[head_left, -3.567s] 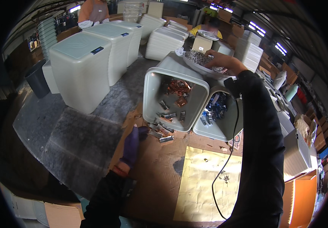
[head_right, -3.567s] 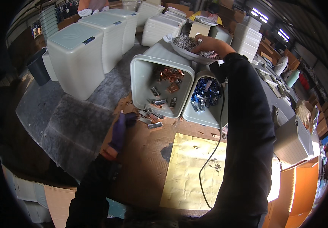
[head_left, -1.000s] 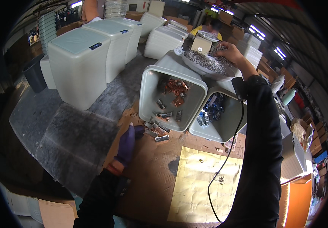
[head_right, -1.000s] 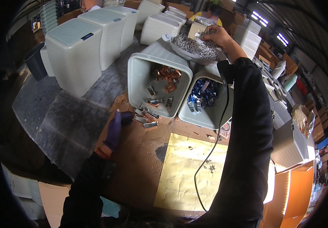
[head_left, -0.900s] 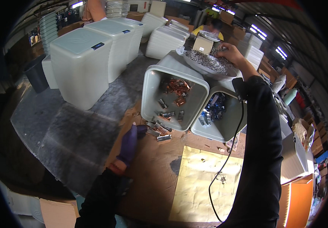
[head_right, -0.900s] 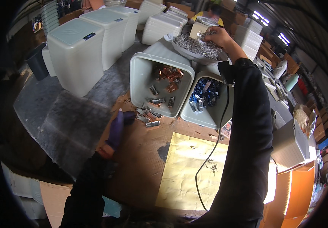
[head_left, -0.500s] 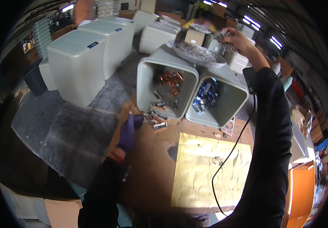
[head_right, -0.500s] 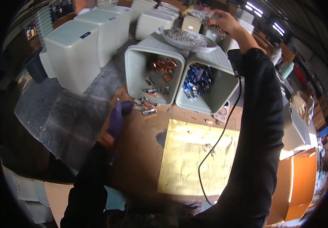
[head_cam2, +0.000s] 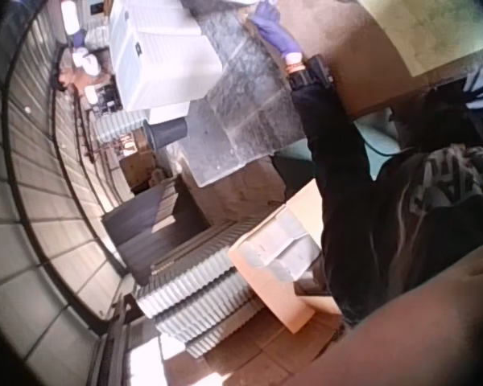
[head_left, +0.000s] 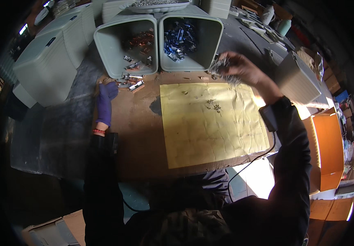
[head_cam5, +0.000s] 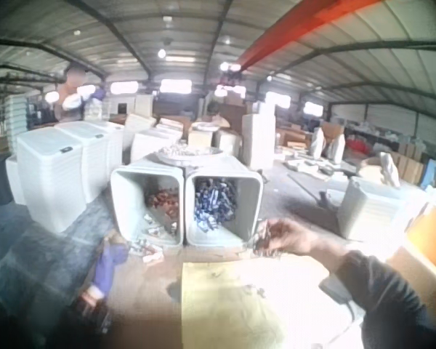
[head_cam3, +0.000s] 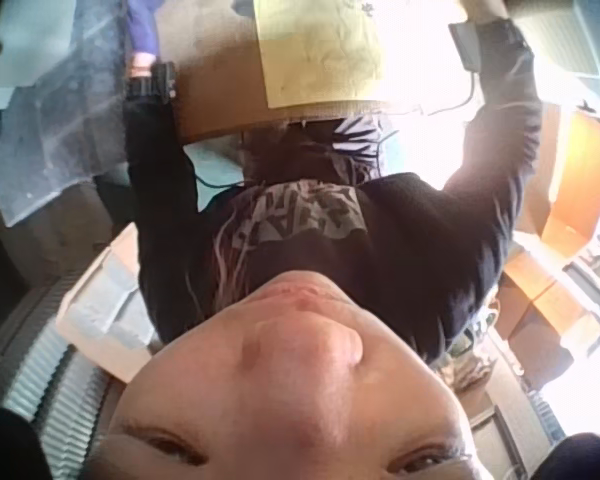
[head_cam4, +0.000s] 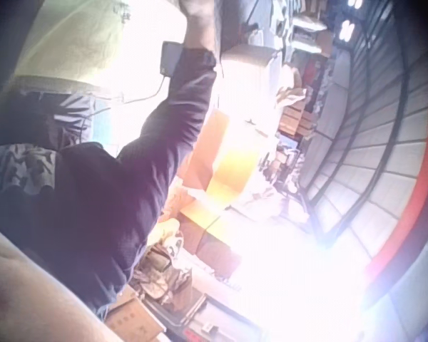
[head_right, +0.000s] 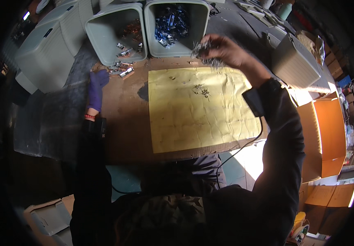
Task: The person repeatedly opens and closes a gray plastic container, inserting small metal fasteners into the lid hinge area. They handle multiple fasteners one at a time, placing them into the container and occasionally moving the container on the table.
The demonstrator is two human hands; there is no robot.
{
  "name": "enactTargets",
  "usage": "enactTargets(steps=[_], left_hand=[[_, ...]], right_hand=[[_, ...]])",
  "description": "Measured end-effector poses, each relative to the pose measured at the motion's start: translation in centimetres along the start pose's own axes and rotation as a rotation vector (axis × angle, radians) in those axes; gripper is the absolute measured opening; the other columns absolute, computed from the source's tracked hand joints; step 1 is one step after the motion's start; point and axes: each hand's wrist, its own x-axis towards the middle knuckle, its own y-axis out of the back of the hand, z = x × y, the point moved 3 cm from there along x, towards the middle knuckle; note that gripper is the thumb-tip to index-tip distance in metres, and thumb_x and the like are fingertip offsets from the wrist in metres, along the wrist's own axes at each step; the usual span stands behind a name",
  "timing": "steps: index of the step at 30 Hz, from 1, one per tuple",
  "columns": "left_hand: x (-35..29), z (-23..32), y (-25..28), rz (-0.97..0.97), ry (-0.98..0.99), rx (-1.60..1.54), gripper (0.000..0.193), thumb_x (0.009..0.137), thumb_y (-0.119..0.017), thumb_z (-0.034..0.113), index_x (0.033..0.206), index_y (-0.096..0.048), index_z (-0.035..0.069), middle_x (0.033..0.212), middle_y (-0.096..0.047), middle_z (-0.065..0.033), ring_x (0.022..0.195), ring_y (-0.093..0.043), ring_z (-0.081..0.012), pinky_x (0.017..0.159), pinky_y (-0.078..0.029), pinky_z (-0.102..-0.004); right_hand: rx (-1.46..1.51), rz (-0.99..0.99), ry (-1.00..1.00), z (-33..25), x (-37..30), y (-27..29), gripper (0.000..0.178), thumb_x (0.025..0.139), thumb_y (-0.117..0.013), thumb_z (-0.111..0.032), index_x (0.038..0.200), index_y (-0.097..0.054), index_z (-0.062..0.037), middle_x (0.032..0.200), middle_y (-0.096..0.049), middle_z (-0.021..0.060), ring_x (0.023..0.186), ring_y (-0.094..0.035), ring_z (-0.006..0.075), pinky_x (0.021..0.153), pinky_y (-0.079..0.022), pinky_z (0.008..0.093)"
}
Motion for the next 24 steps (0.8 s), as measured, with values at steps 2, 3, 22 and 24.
enactTargets(steps=[2,3,22,24], left_hand=[[0.0,0.1,0.0,0.016,0.004,0.042,0.082,0.107,-0.032,0.063,0.13,-0.062,-0.009,0.125,-0.069,-0.0205,0.115,-0.066,-0.0289,0.106,-0.049,-0.0385],[0.0,0.3,-0.1,0.017,-0.006,0.048,0.082,0.106,-0.032,0.063,0.13,-0.063,-0.009,0.124,-0.069,-0.0204,0.114,-0.067,-0.0287,0.104,-0.05,-0.0383],[-0.4,0.0,0.0,-0.003,-0.014,0.134,0.078,0.109,-0.029,0.06,0.134,-0.06,-0.007,0.127,-0.067,-0.0219,0.118,-0.065,-0.03,0.108,-0.047,-0.0398],[-0.4,-0.1,0.2,-0.001,-0.028,0.135,0.078,0.108,-0.029,0.06,0.133,-0.061,-0.007,0.126,-0.068,-0.0226,0.118,-0.066,-0.0306,0.108,-0.048,-0.0397]], right_hand=[[-0.025,0.05,-0.043,4.2,-1.8,-1.6,0.035,0.087,-0.078,0.001,0.118,-0.061,-0.006,0.112,-0.073,0.008,0.102,-0.071,0.0174,0.095,-0.058,0.0311],[-0.09,0.109,-0.1,6.0,-2.5,-2.1,0.036,0.086,-0.079,0.001,0.117,-0.061,-0.0063,0.111,-0.073,0.0074,0.101,-0.071,0.0169,0.094,-0.058,0.031],[-1.086,0.015,0.001,7.4,-5.5,-5.5,0.048,0.077,-0.078,-0.014,0.123,-0.065,-0.0065,0.115,-0.061,0.0176,0.114,-0.061,0.0367,0.102,-0.05,0.0436],[-1.033,-0.064,0.121,7.7,-5.1,-6.2,0.05,0.076,-0.077,-0.013,0.124,-0.065,-0.0052,0.12,-0.06,0.0188,0.117,-0.059,0.0363,0.103,-0.049,0.0432]])
